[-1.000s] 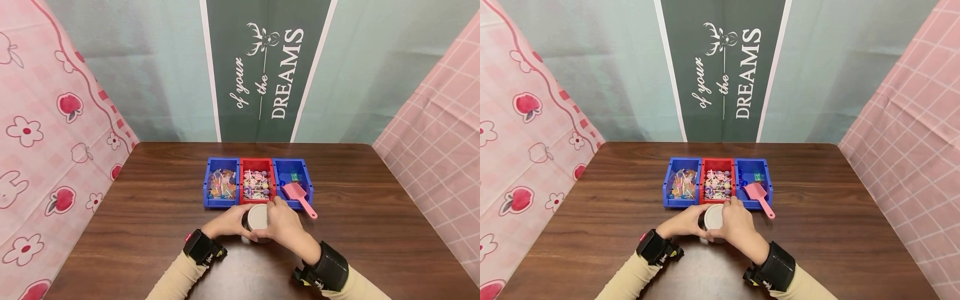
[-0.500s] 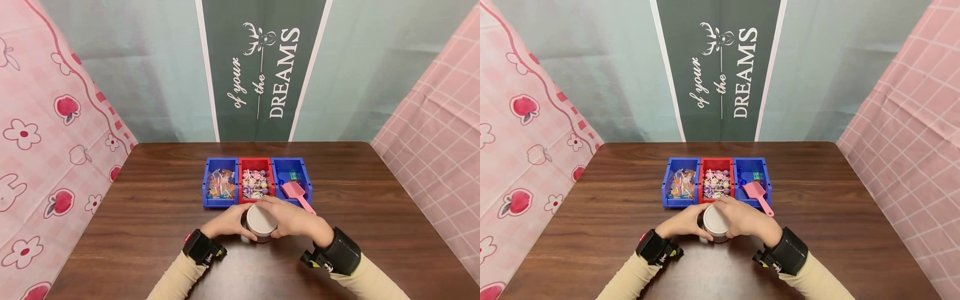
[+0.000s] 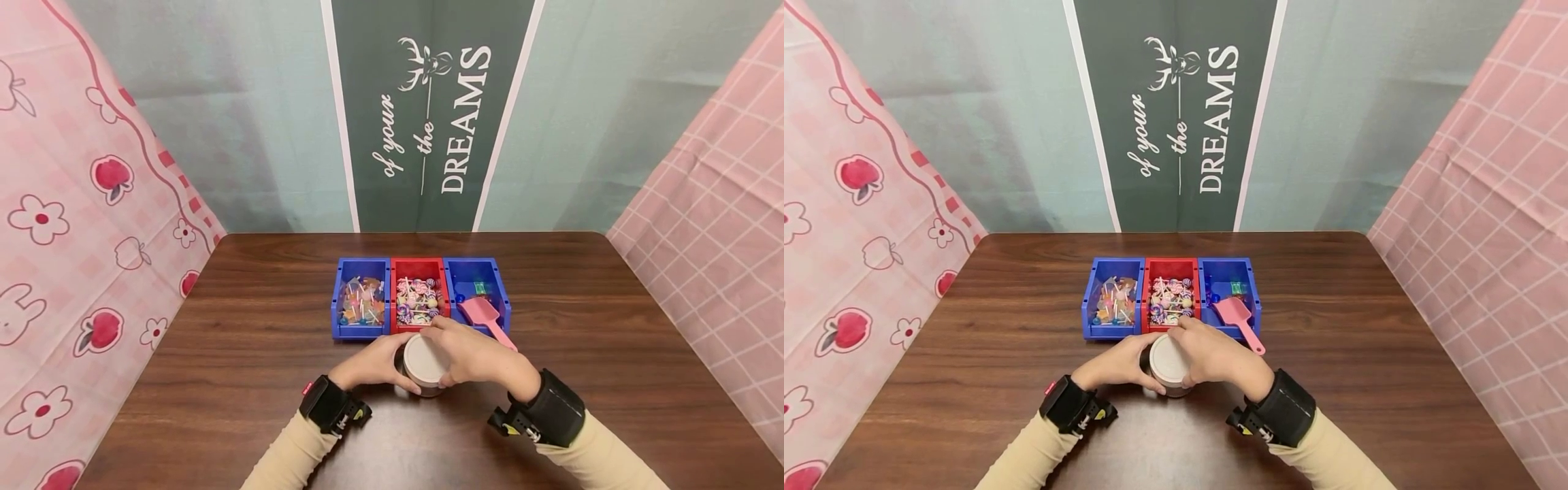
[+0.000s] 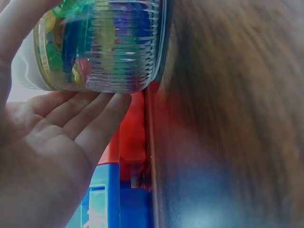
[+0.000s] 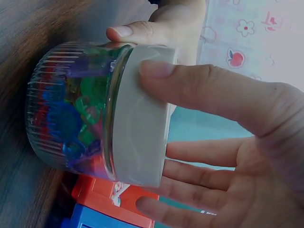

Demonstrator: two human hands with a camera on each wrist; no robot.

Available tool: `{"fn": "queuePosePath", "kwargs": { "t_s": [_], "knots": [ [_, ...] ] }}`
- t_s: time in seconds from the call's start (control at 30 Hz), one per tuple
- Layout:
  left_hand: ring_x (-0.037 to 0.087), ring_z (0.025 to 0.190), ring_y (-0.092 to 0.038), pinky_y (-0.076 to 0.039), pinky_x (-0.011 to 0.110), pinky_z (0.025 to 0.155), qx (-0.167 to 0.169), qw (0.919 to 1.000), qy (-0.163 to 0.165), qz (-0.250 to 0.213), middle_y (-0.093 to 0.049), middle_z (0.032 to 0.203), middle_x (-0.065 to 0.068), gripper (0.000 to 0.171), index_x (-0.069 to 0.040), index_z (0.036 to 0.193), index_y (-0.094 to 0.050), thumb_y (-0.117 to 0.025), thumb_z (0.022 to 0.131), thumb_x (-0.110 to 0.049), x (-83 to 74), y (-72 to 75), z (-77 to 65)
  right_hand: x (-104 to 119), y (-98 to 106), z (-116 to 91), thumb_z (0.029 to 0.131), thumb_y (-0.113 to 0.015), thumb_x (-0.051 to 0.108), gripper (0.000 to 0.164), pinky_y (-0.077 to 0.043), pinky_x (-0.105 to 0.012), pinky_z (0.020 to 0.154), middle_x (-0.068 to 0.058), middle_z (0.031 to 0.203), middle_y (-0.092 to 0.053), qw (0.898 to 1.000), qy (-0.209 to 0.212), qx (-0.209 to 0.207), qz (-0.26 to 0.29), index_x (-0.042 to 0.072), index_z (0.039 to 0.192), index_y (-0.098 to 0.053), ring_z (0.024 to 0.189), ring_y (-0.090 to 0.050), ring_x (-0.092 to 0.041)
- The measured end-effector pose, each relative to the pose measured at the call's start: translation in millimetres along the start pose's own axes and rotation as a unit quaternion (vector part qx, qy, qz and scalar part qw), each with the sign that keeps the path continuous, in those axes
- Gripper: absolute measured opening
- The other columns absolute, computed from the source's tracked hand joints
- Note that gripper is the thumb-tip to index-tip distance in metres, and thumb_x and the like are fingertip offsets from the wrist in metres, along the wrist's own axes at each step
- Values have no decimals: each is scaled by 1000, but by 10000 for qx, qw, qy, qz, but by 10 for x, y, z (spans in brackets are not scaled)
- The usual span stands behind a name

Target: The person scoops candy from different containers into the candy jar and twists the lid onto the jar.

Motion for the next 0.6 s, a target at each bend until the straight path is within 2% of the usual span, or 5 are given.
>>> {"fn": "queuePosePath", "kwargs": {
  "t_s": [0.2, 0.4, 0.6],
  "knots": [
    [14, 112, -59, -48, 25, 101, 17, 10000, 43, -67, -65, 127, 2, 86, -13, 138, -50, -90, 63, -29, 6, -5, 3, -26, -11, -16, 61, -91, 26, 72, -57, -40, 80, -13, 110, -58, 9998, -165, -126, 72, -1, 119, -59, 95, -55, -22],
    [17, 109, -61, -50, 25, 97, -138, 9999, -92, 24, -67, 122, 5, 83, -10, 135, -52, -90, 63, -28, -29, 20, -3, -61, -4, -34, 58, -91, 39, 76, -54, -33, 70, -10, 95, -57, 9961, -524, -681, -214, -5, 112, -60, 82, -52, -18],
    [18, 108, -61, -50, 26, 97, -157, 9998, -59, 46, -67, 121, 6, 83, -10, 135, -52, -90, 63, -27, -31, 26, -20, -42, 5, -61, 54, -92, 38, 75, -51, -33, 69, -11, 93, -57, 9898, -928, -1041, -279, -5, 107, -62, 78, -51, -18]
  ]
}}
Point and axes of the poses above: each hand's wrist, its own z-axis towards the middle knuckle, its own y-axis out of the back of the hand, x = y × z, the point moved 9 cm from there along z, towards the middle knuckle
